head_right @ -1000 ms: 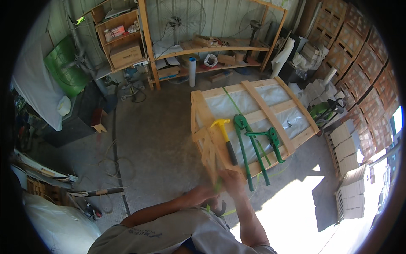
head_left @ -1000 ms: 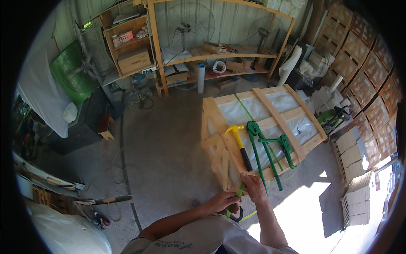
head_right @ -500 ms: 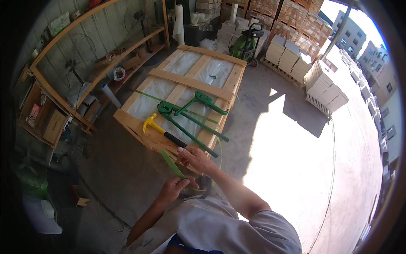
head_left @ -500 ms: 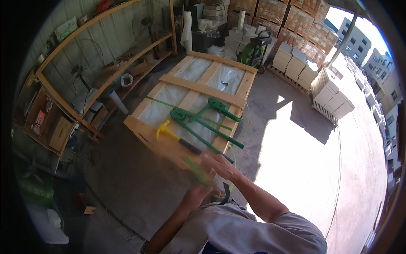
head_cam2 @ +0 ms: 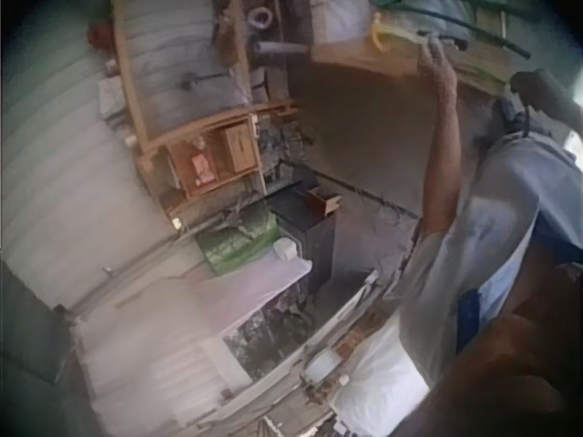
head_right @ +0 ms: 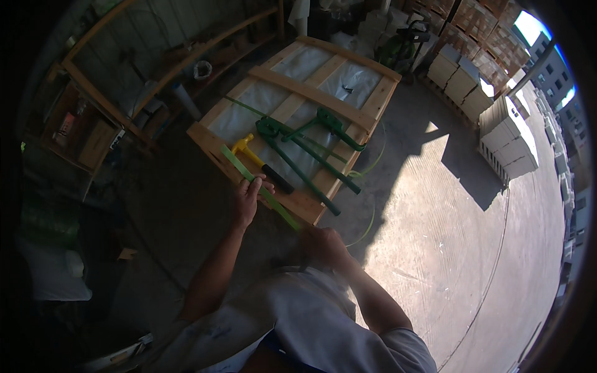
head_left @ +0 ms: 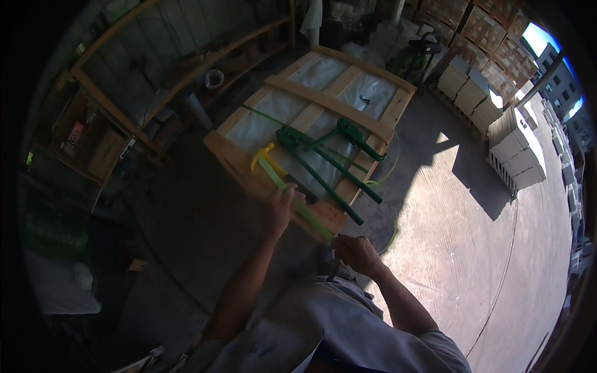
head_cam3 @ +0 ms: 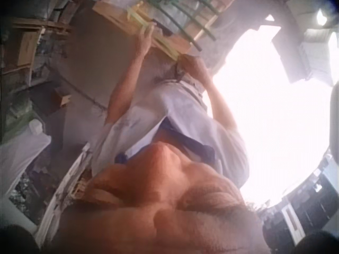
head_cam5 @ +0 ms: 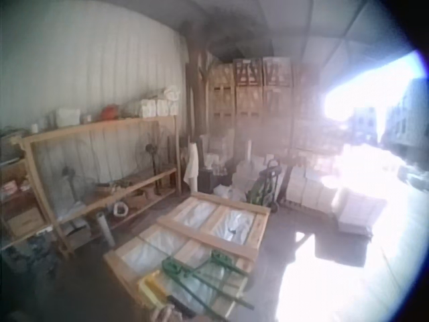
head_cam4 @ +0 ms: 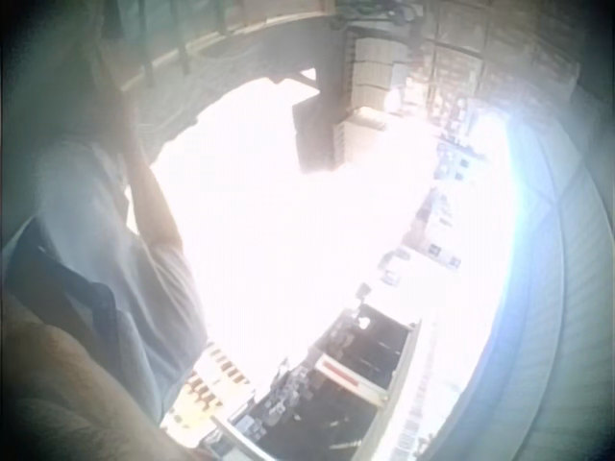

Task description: The person wraps a green plastic strap around a wooden crate, threads it through a tensioner, and tightens it with a ratchet handle. They repeat this process on multiple sides of the crate, securing the straps in place.

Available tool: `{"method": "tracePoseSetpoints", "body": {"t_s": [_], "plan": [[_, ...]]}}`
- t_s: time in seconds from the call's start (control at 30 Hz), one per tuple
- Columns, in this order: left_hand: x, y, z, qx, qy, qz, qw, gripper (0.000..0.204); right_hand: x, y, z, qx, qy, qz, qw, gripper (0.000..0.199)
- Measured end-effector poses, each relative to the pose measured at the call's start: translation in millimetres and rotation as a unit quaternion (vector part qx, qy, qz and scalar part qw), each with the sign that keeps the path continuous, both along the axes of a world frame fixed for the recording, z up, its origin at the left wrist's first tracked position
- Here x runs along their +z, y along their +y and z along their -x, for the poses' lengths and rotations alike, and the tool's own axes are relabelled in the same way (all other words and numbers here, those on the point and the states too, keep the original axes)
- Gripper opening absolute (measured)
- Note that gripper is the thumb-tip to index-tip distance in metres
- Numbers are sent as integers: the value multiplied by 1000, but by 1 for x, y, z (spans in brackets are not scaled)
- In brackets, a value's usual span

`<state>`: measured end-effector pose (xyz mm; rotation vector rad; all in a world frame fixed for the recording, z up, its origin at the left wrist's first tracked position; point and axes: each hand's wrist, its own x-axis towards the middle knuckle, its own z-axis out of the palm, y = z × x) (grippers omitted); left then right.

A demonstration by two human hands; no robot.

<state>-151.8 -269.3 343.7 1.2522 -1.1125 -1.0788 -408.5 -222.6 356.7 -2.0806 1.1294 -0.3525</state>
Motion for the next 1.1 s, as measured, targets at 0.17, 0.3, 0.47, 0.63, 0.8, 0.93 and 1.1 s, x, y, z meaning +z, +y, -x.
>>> {"method": "tracePoseSetpoints", "body": {"t_s": [0.17,0.3,0.47,0.63,0.8,0.93,1.1], "plan": [[8,7,-17,-91,442,-74,890,31,10,-12,5,-101,-80,-163,978,22],[1,42,36,-148,407,-135,891,33,5,-15,-6,5,-142,-17,990,21],[20,55,22,-123,398,-41,908,34,-30,-19,19,64,-65,57,994,13],[75,70,-91,-17,386,137,912,31,-76,-51,153,-12,240,99,966,6],[90,92,-150,89,400,175,895,28,-36,-88,284,-298,245,336,859,9],[74,100,-154,106,432,160,881,23,52,-152,303,-376,167,523,747,16],[67,108,-158,90,504,188,838,23,168,-258,278,-446,-95,430,780,29]]}}
